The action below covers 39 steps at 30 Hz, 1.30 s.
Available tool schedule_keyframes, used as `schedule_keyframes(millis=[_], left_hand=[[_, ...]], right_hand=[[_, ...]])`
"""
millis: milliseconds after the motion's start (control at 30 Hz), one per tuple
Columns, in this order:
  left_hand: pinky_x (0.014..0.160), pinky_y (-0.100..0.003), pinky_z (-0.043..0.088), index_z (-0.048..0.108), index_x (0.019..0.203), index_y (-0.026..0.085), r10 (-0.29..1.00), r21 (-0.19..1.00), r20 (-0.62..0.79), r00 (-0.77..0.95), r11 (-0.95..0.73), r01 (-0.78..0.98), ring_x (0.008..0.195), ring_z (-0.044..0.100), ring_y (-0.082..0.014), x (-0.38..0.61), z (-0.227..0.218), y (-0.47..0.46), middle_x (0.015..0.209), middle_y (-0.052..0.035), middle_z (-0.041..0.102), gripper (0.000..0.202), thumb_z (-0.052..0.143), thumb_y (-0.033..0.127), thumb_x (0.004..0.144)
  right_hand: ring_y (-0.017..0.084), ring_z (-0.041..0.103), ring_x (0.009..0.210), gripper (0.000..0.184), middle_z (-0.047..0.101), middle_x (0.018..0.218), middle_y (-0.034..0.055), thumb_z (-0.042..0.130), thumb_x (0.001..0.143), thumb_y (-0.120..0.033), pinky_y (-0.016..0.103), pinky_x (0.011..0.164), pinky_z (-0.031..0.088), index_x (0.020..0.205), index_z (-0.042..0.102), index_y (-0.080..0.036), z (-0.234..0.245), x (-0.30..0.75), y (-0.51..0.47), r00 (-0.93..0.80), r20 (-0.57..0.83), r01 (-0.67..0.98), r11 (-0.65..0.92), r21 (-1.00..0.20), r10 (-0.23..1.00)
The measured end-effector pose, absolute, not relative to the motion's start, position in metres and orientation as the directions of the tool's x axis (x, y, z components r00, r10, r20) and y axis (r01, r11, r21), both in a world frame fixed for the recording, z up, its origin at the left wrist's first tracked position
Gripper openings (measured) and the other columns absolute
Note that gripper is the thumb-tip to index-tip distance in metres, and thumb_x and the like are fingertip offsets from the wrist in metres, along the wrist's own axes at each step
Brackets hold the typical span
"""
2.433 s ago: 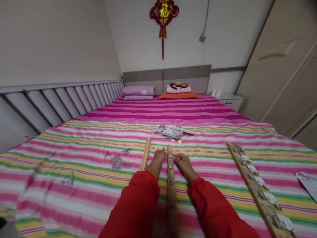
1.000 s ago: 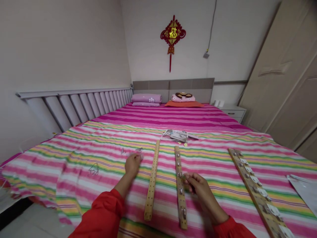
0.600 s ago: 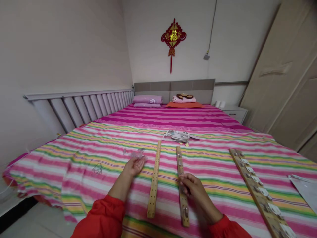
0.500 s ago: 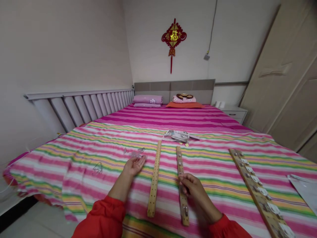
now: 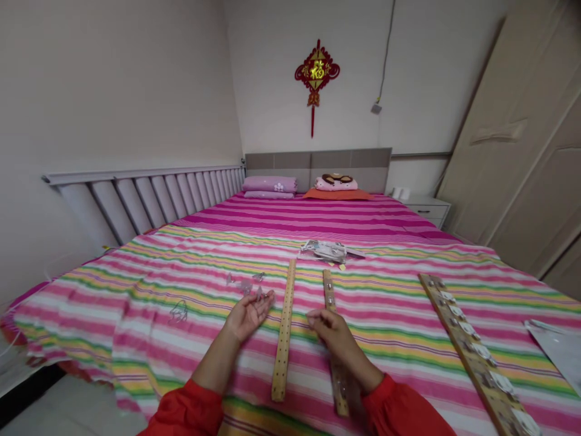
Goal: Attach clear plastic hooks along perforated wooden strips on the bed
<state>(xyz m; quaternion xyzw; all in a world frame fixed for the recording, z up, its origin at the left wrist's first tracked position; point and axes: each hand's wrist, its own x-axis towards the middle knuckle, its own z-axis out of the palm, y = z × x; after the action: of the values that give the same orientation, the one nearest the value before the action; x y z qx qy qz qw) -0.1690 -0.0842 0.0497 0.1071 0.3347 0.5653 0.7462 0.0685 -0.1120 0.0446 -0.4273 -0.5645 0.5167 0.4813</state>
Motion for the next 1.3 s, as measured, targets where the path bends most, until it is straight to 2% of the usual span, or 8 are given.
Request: schedule_keyframes(millis=[133, 200, 400, 667, 767, 967, 1133, 1300], left_hand=[[0.070, -0.027, 0.056, 0.057, 0.087, 0.010, 0.907, 0.613, -0.395, 0.148, 0.380, -0.693, 0.089, 0.069, -0.0222, -0.162, 0.049, -0.090, 0.092, -0.0161, 0.072, 0.011, 0.047, 0.008, 0.081], [0.075, -0.029, 0.055, 0.057, 0.084, 0.010, 0.903, 0.638, -0.400, 0.154, 0.396, -0.660, 0.089, 0.070, -0.0229, -0.161, 0.049, -0.090, 0.090, -0.0155, 0.072, 0.009, 0.048, 0.009, 0.081], [0.077, -0.030, 0.053, 0.057, 0.081, 0.013, 0.897, 0.686, -0.423, 0.132, 0.411, -0.600, 0.074, 0.071, -0.0189, -0.166, 0.050, -0.089, 0.076, -0.0102, 0.073, 0.008, 0.049, 0.011, 0.082], [0.073, -0.037, 0.054, 0.056, 0.081, 0.013, 0.872, 0.640, -0.462, 0.163, 0.455, -0.620, 0.070, 0.070, -0.0203, -0.178, 0.039, -0.091, 0.077, -0.0094, 0.072, 0.007, 0.049, 0.014, 0.083], [0.072, -0.033, 0.055, 0.058, 0.082, 0.012, 0.871, 0.640, -0.479, 0.110, 0.432, -0.635, 0.075, 0.071, -0.0209, -0.183, 0.036, -0.092, 0.081, -0.0102, 0.072, 0.008, 0.050, 0.012, 0.083], [0.068, -0.027, 0.055, 0.058, 0.086, 0.012, 0.897, 0.712, -0.430, -0.100, 0.269, -0.649, 0.078, 0.071, -0.0210, -0.194, 0.038, -0.098, 0.082, -0.0112, 0.072, 0.007, 0.055, 0.009, 0.081], [0.058, -0.020, 0.053, 0.058, 0.079, 0.014, 0.895, 0.733, -0.412, -0.170, 0.215, -0.645, 0.069, 0.070, -0.0147, -0.194, 0.048, -0.104, 0.076, -0.0065, 0.072, 0.007, 0.058, 0.007, 0.079], [0.052, -0.018, 0.048, 0.061, 0.078, 0.012, 0.841, 0.640, -0.536, -0.079, 0.343, -0.687, 0.055, 0.065, -0.0100, -0.180, 0.065, -0.106, 0.066, -0.0043, 0.070, 0.006, 0.055, 0.010, 0.080]], right_hand=[[0.016, 0.054, 0.063, 0.015, 0.061, 0.071, 0.0015, 0.061, 0.074, -0.026, 0.028, 0.059, 0.045, 0.083, 0.071, -0.020, 0.054, 0.038, -0.091, -0.211, 0.360, 0.142, 0.393, -0.908, 0.909], [0.016, 0.056, 0.069, 0.017, 0.060, 0.077, 0.0029, 0.057, 0.075, -0.017, 0.029, 0.066, 0.046, 0.084, 0.071, -0.020, 0.056, 0.023, -0.082, -0.245, 0.433, 0.206, 0.483, -0.851, 0.867], [0.015, 0.055, 0.068, 0.027, 0.055, 0.075, 0.0011, 0.053, 0.067, 0.001, 0.027, 0.066, 0.045, 0.074, 0.069, -0.019, 0.052, -0.010, -0.069, -0.295, 0.392, 0.384, 0.484, -0.787, 0.872], [0.014, 0.053, 0.064, 0.020, 0.053, 0.066, -0.0021, 0.056, 0.059, 0.000, 0.025, 0.061, 0.040, 0.058, 0.057, -0.020, 0.041, -0.025, -0.067, -0.253, 0.357, 0.376, 0.431, -0.820, 0.899], [0.013, 0.052, 0.057, 0.016, 0.051, 0.057, -0.0043, 0.054, 0.061, -0.005, 0.023, 0.054, 0.039, 0.055, 0.052, -0.020, 0.032, -0.030, -0.057, -0.223, 0.317, 0.329, 0.377, -0.866, 0.922], [0.013, 0.051, 0.054, 0.003, 0.052, 0.055, -0.0048, 0.054, 0.066, -0.019, 0.024, 0.052, 0.042, 0.067, 0.057, -0.019, 0.021, -0.037, -0.040, -0.126, 0.253, 0.227, 0.276, -0.934, 0.959], [0.014, 0.053, 0.055, 0.019, 0.056, 0.060, -0.0029, 0.054, 0.068, -0.023, 0.025, 0.051, 0.043, 0.084, 0.063, -0.017, 0.029, -0.034, -0.052, -0.156, 0.237, 0.164, 0.261, -0.951, 0.959], [0.016, 0.057, 0.068, 0.024, 0.063, 0.078, 0.0025, 0.057, 0.072, -0.021, 0.028, 0.063, 0.047, 0.095, 0.066, -0.020, 0.044, -0.020, -0.075, -0.204, 0.401, 0.151, 0.433, -0.889, 0.893]])
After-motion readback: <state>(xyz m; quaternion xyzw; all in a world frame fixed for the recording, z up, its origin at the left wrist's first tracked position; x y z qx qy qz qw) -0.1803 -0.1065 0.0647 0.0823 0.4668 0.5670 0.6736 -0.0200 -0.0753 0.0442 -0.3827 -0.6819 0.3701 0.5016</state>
